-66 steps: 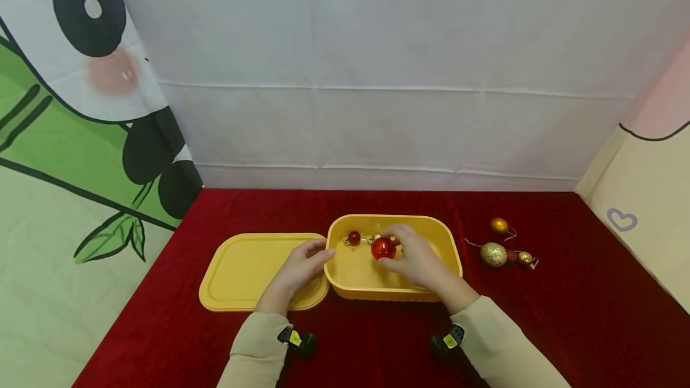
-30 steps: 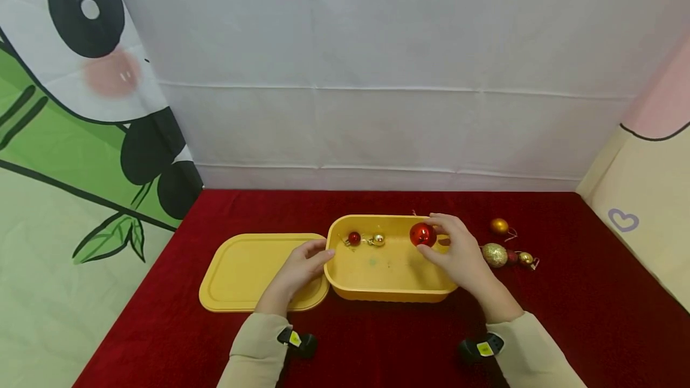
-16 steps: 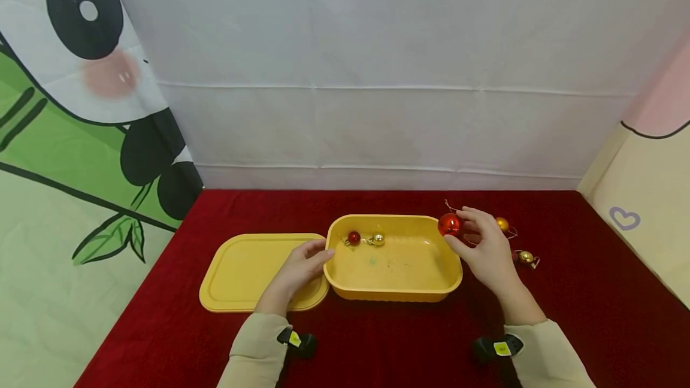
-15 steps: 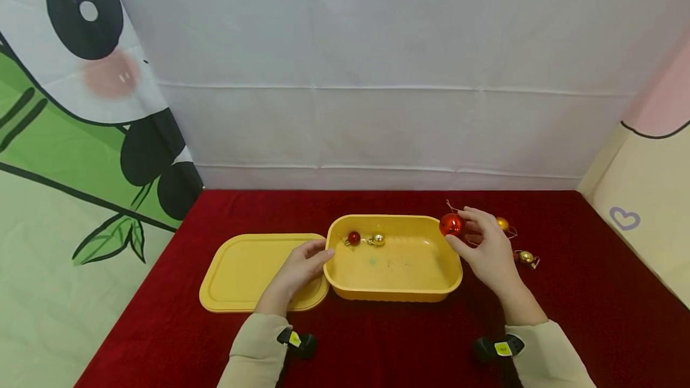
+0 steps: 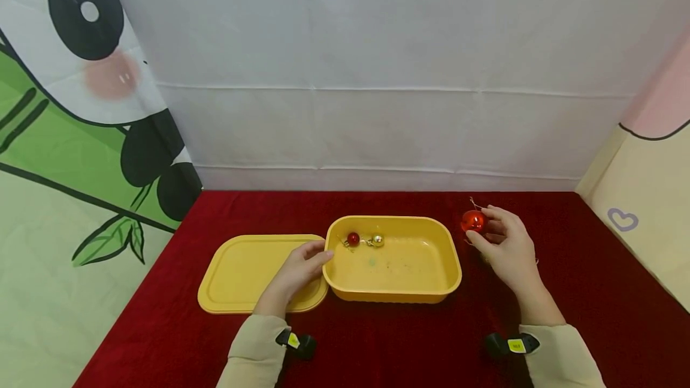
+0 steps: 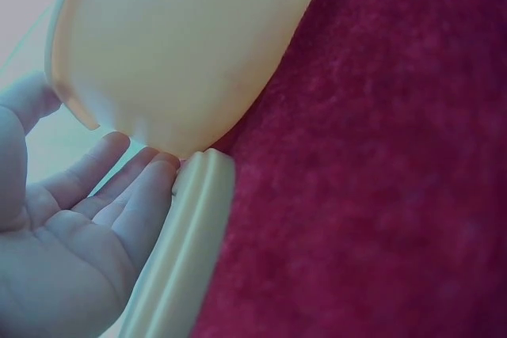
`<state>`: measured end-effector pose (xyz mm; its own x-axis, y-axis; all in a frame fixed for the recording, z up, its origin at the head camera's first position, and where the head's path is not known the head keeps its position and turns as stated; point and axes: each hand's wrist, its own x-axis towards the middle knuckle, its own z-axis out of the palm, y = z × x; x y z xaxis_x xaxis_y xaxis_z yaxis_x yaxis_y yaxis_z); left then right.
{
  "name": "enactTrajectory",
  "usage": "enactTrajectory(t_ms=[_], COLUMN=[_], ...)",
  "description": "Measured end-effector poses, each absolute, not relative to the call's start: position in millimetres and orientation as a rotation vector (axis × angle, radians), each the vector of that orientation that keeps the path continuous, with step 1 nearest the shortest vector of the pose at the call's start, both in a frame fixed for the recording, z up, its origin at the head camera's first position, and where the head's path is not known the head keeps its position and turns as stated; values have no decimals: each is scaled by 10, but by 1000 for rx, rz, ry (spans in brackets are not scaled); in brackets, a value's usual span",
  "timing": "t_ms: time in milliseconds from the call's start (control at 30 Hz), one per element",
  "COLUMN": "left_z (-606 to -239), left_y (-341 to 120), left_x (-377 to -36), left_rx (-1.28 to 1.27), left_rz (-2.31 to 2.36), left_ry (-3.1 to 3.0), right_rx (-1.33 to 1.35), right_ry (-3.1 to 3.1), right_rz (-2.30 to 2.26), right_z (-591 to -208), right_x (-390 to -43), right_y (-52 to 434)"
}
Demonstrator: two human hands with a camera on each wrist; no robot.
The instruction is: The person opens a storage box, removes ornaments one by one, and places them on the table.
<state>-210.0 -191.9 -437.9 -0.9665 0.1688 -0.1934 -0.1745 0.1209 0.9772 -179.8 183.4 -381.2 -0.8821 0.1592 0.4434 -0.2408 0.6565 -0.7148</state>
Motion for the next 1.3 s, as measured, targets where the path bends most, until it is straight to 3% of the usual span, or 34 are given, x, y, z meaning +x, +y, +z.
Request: enactTrajectory(t_ms=[1300], left_z=[-4426], left_y=[-1916], left_x=[-2144], left_rx=[6], left_rz=[1900], left_ry=[2131], right_rx=[-259], right_ry=[-2362], right_rz=[1192], right_z=[-3830], right_x=[-1814], right_y=[2426])
